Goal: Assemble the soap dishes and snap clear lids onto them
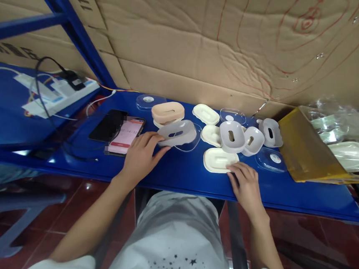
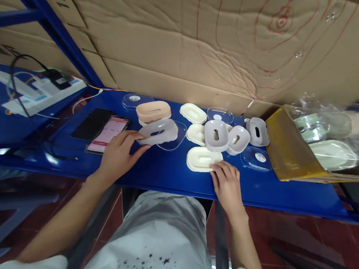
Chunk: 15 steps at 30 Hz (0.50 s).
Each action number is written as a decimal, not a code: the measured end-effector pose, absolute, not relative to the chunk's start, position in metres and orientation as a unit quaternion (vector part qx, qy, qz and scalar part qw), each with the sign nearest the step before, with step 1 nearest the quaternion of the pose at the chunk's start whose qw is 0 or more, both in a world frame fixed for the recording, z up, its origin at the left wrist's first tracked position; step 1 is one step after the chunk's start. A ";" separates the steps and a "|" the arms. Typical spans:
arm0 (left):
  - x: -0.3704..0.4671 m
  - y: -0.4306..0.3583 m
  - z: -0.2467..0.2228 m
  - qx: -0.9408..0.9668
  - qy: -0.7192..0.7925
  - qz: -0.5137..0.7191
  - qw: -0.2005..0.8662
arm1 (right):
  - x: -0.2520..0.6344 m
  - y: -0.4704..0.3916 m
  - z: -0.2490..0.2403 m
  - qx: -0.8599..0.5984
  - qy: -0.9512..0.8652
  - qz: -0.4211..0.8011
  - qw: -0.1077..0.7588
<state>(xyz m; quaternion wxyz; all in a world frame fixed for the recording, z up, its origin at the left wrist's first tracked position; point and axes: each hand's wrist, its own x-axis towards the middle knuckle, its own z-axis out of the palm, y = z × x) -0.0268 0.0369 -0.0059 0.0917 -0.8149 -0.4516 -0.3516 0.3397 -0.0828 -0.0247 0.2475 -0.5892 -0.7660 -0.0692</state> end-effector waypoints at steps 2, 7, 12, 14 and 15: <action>-0.026 0.032 -0.003 -0.812 -0.451 -0.356 0.101 | 0.329 -0.084 -0.026 -0.590 -0.766 -0.064 0.246; -0.021 -0.004 0.002 -0.845 -0.400 -0.334 0.123 | 0.318 -0.093 -0.027 -0.607 -0.753 -0.072 0.243; -0.032 -0.032 -0.006 -0.848 -0.405 -0.316 0.128 | 0.310 -0.087 -0.021 -0.611 -0.749 -0.096 0.237; -0.036 -0.035 -0.010 -0.834 -0.425 -0.328 0.127 | 0.295 -0.069 -0.015 -0.558 -0.796 -0.085 0.218; -0.038 -0.035 -0.012 -0.823 -0.441 -0.337 0.126 | 0.284 -0.057 -0.011 -0.523 -0.824 -0.075 0.204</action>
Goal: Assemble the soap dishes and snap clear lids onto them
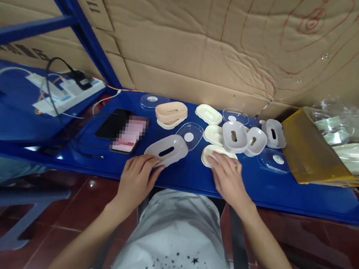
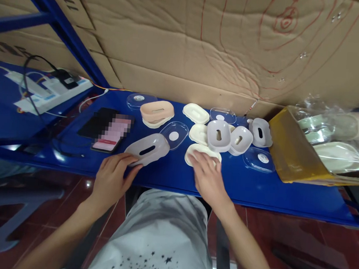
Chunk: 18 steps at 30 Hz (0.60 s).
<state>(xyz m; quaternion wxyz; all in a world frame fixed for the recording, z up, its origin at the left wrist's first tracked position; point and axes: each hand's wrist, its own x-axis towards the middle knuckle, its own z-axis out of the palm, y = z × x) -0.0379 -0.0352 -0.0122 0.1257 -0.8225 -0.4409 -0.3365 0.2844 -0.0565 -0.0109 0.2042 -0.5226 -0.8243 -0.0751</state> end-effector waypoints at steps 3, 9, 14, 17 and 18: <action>-0.041 -0.035 -0.015 -0.785 -0.491 -0.357 0.122 | 0.249 -0.012 0.000 -0.436 -0.885 -0.046 0.157; -0.042 -0.031 -0.019 -0.778 -0.514 -0.341 0.115 | 0.236 0.055 0.011 -0.470 -0.847 0.099 0.226; -0.029 -0.007 -0.022 -0.807 -0.494 -0.312 0.090 | 0.286 0.079 0.007 -0.512 -0.612 0.317 0.512; -0.019 0.013 -0.021 -0.826 -0.490 -0.276 0.043 | 0.314 0.086 0.003 -0.558 -0.564 0.289 0.536; -0.017 0.019 -0.020 -0.835 -0.483 -0.263 0.025 | 0.322 0.086 0.003 -0.577 -0.570 0.246 0.530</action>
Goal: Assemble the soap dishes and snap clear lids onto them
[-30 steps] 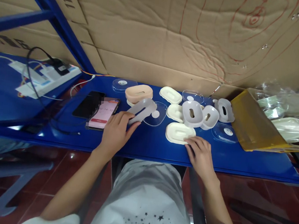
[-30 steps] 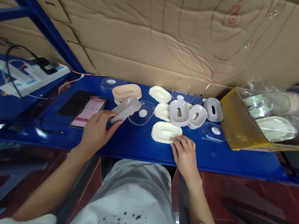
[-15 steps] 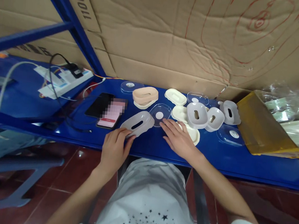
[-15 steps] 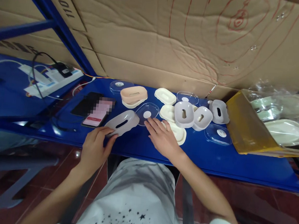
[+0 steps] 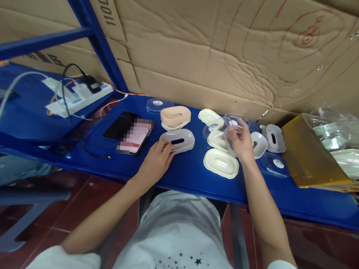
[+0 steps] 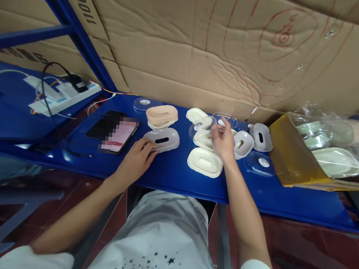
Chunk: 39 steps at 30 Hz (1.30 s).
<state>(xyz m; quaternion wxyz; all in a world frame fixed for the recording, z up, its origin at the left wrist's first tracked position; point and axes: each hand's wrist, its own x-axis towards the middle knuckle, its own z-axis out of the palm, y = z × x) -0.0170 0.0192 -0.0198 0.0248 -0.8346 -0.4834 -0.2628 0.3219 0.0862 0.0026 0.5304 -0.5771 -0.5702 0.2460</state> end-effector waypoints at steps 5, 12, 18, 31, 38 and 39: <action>-0.013 0.033 -0.015 -0.883 -0.430 -0.188 -0.020 | 0.338 0.056 0.020 -0.589 -0.685 0.032 0.428; -0.020 0.026 -0.011 -0.882 -0.424 -0.205 -0.024 | 0.305 -0.050 0.003 -0.519 -0.828 -0.015 0.211; -0.024 -0.010 -0.006 -0.913 -0.336 -0.219 -0.076 | 0.312 -0.088 -0.024 -0.541 -0.807 0.008 0.236; -0.011 -0.017 0.000 -0.823 -0.361 -0.432 -0.080 | 0.300 -0.071 -0.022 -0.577 -0.756 0.049 0.306; 0.016 -0.009 -0.005 -0.870 -0.305 -0.381 -0.076 | 0.298 -0.067 -0.035 -0.549 -0.727 0.166 0.378; 0.017 -0.010 -0.006 -0.878 -0.304 -0.361 -0.077 | 0.297 -0.068 -0.035 -0.546 -0.725 0.173 0.383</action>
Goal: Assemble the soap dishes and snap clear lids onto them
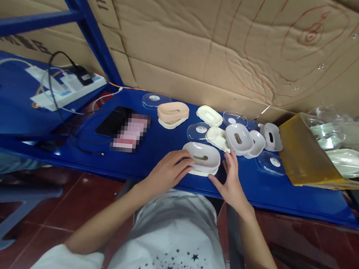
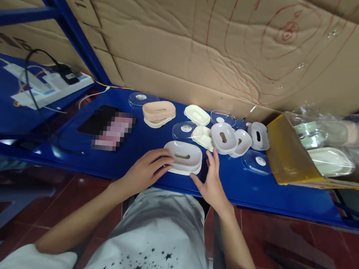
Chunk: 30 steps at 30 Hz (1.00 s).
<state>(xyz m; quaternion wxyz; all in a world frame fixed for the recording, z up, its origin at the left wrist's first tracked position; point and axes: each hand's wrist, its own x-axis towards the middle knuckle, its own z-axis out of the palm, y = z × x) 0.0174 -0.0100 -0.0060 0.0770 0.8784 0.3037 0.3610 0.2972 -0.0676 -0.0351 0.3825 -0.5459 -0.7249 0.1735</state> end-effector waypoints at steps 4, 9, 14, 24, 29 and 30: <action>0.019 -0.014 -0.010 0.911 0.287 0.286 0.081 | 0.298 -0.069 -0.028 -0.540 -0.750 0.163 0.345; 0.017 -0.015 -0.018 0.918 0.286 0.265 0.075 | 0.296 -0.065 -0.016 -0.494 -0.818 0.140 0.258; 0.002 -0.018 -0.018 0.906 0.331 0.251 0.087 | 0.315 -0.052 0.003 -0.507 -0.823 0.013 0.255; -0.040 -0.014 -0.024 0.856 0.430 0.278 0.072 | 0.312 0.018 0.009 -0.498 -0.848 -0.089 0.155; -0.035 -0.020 -0.020 0.845 0.424 0.300 0.126 | 0.283 0.065 0.015 -0.505 -0.853 -0.051 0.124; -0.034 -0.021 -0.020 0.835 0.433 0.310 0.140 | 0.280 0.065 0.018 -0.508 -0.849 -0.046 0.135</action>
